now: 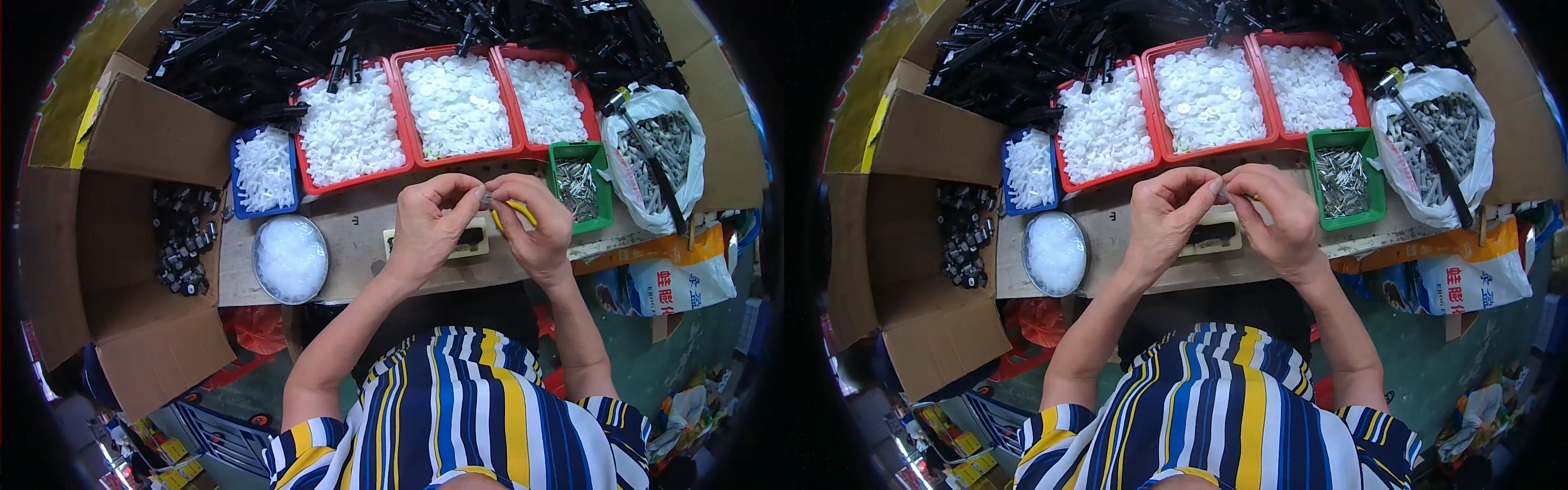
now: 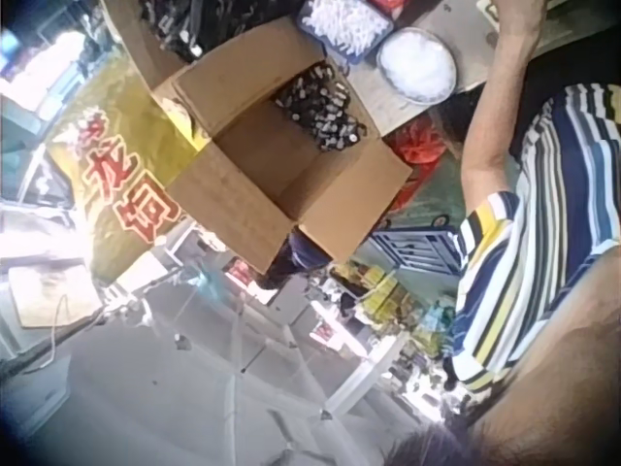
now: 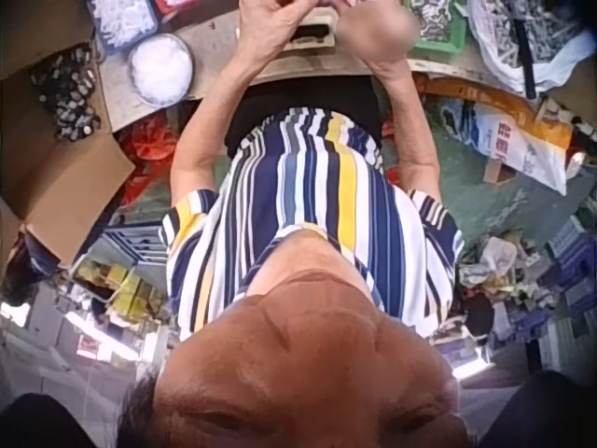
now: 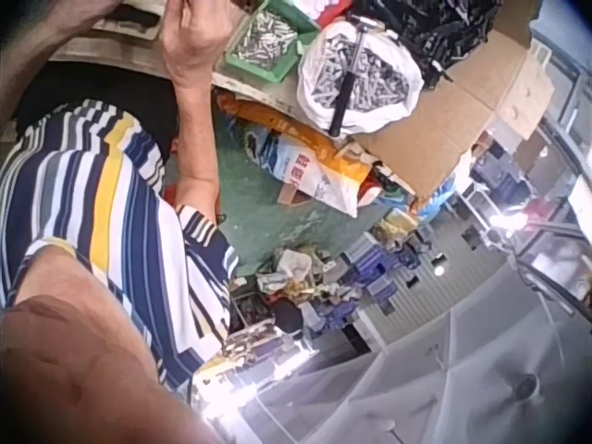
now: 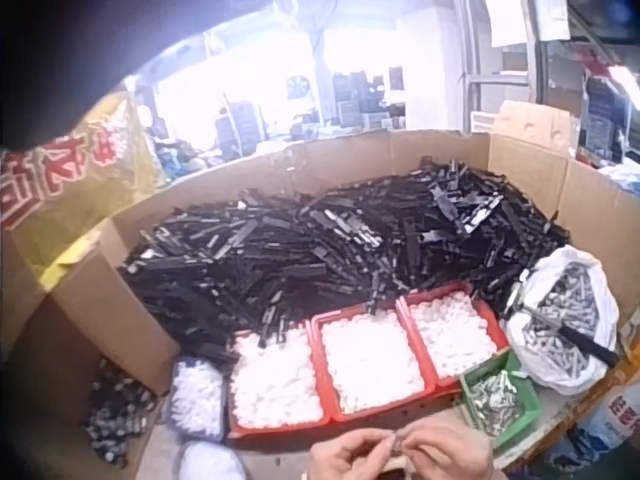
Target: The person assembles small lock mechanisms at a workbench. They pick up a black lock body, insert a white plastic component, and use pliers to secure a metal pin. The person repeats this process, handling lock bodies, white plastic parts, and metal pins from various containers on the table.
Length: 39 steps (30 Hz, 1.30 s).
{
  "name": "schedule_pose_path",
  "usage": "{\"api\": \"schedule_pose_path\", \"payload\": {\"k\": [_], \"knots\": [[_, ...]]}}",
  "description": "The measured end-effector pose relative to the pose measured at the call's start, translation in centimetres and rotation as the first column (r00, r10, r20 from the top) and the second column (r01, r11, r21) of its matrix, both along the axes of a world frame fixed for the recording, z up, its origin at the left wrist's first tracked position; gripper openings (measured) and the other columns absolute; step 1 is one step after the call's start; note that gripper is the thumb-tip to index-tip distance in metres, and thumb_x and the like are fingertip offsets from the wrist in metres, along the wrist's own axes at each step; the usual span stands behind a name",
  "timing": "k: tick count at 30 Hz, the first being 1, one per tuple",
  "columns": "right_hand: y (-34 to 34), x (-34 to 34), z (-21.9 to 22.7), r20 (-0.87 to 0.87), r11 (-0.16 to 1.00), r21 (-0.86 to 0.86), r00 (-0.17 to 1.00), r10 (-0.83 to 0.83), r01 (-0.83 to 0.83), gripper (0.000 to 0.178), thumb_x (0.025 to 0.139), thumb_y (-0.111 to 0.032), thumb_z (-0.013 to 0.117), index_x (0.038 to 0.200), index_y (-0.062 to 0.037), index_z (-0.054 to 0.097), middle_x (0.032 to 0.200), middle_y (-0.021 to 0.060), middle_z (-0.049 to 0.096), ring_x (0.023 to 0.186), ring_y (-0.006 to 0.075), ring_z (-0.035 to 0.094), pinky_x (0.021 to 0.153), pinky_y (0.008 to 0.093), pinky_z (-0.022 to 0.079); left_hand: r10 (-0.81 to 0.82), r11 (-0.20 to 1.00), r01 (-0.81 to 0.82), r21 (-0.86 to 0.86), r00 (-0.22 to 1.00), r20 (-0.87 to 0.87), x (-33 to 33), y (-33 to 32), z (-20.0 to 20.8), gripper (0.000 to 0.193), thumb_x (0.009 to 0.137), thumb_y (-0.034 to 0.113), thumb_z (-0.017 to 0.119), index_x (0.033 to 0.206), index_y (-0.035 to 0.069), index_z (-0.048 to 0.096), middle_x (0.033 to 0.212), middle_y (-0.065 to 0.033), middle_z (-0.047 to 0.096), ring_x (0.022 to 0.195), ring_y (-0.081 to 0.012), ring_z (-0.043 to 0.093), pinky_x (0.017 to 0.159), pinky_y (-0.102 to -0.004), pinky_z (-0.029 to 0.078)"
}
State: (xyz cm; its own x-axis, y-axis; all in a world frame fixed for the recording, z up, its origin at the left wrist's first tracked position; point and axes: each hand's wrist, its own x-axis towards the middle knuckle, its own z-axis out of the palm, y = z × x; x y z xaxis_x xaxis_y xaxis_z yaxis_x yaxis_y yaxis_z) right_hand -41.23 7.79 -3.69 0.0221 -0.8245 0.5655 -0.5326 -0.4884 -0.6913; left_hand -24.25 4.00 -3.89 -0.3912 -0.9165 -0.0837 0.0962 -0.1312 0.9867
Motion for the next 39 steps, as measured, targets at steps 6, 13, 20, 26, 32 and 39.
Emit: {"api": "schedule_pose_path", "payload": {"k": [6,13,20,26,32,39], "knots": [[0.0,0.7,-0.6,-0.181,0.987,-0.158,0.983,-0.042,0.013,0.021,0.079,0.004,0.076,0.099,-0.0002,0.069,0.102,0.0130,0.070,0.090,0.0284,0.070,0.077,0.0350,0.055,0.087,0.973,-0.069,-0.220,0.993,0.075,0.7,0.6,-0.2,0.016,0.097,0.008,0.068,0.106,-0.005,0.072,0.095,-0.0054,0.073,0.087,-0.0094,0.066,0.079,-0.0239,0.053],[0.4,0.7,-0.7,0.190,0.994,0.112,0.982,-0.003,-0.018,0.018,0.083,0.002,0.076,0.099,0.0002,0.071,0.100,0.0109,0.069,0.090,0.0207,0.069,0.078,0.0303,0.054,0.206,0.829,-0.116,-0.548,0.973,0.106,1.1,0.6,-0.3,0.012,0.087,-0.001,0.071,0.098,-0.002,0.072,0.086,-0.0145,0.071,0.077,-0.0255,0.069,0.069,-0.0333,0.053],[1.0,0.8,-1.3,0.108,0.989,0.135,0.993,0.053,-0.067,0.015,0.081,0.005,0.073,0.095,-0.0004,0.069,0.096,0.0115,0.068,0.088,0.0255,0.069,0.076,0.0339,0.053,0.277,0.744,-0.066,-0.665,0.936,0.217,2.7,1.9,0.0,0.024,0.079,-0.001,0.079,0.101,-0.001,0.072,0.095,-0.0126,0.070,0.088,-0.0263,0.067,0.076,-0.0344,0.052],[1.3,2.5,-3.0,-0.191,0.969,0.158,0.957,0.217,-0.188,0.016,0.083,-0.001,0.070,0.097,-0.0026,0.062,0.111,0.0105,0.062,0.104,0.0299,0.062,0.087,0.0411,0.046,0.552,0.532,0.085,-0.842,0.720,0.421,6.2,5.0,-1.8,0.034,0.069,0.004,0.086,0.101,0.007,0.075,0.089,-0.0058,0.063,0.087,-0.0266,0.057,0.074,-0.0390,0.046],[0.8,3.9,-3.6,-0.317,0.961,0.152,0.909,0.269,-0.231,0.017,0.081,-0.002,0.070,0.096,-0.0035,0.061,0.113,0.0111,0.063,0.105,0.0300,0.061,0.086,0.0411,0.045,0.604,0.360,0.371,-0.856,0.607,0.517,7.6,7.4,-4.5,0.029,0.078,0.016,0.076,0.106,0.011,0.073,0.090,0.0000,0.059,0.091,-0.0198,0.054,0.081,-0.0380,0.038],[0.7,4.2,-3.1,-0.400,0.947,0.210,0.863,0.308,-0.241,0.015,0.083,-0.004,0.068,0.096,-0.0037,0.061,0.112,0.0089,0.061,0.108,0.0283,0.059,0.089,0.0409,0.044,0.580,0.350,0.478,-0.806,0.565,0.587,7.7,7.3,-5.9,0.031,0.085,0.020,0.065,0.114,0.009,0.071,0.095,-0.0012,0.058,0.098,-0.0183,0.054,0.086,-0.0384,0.036]]}}
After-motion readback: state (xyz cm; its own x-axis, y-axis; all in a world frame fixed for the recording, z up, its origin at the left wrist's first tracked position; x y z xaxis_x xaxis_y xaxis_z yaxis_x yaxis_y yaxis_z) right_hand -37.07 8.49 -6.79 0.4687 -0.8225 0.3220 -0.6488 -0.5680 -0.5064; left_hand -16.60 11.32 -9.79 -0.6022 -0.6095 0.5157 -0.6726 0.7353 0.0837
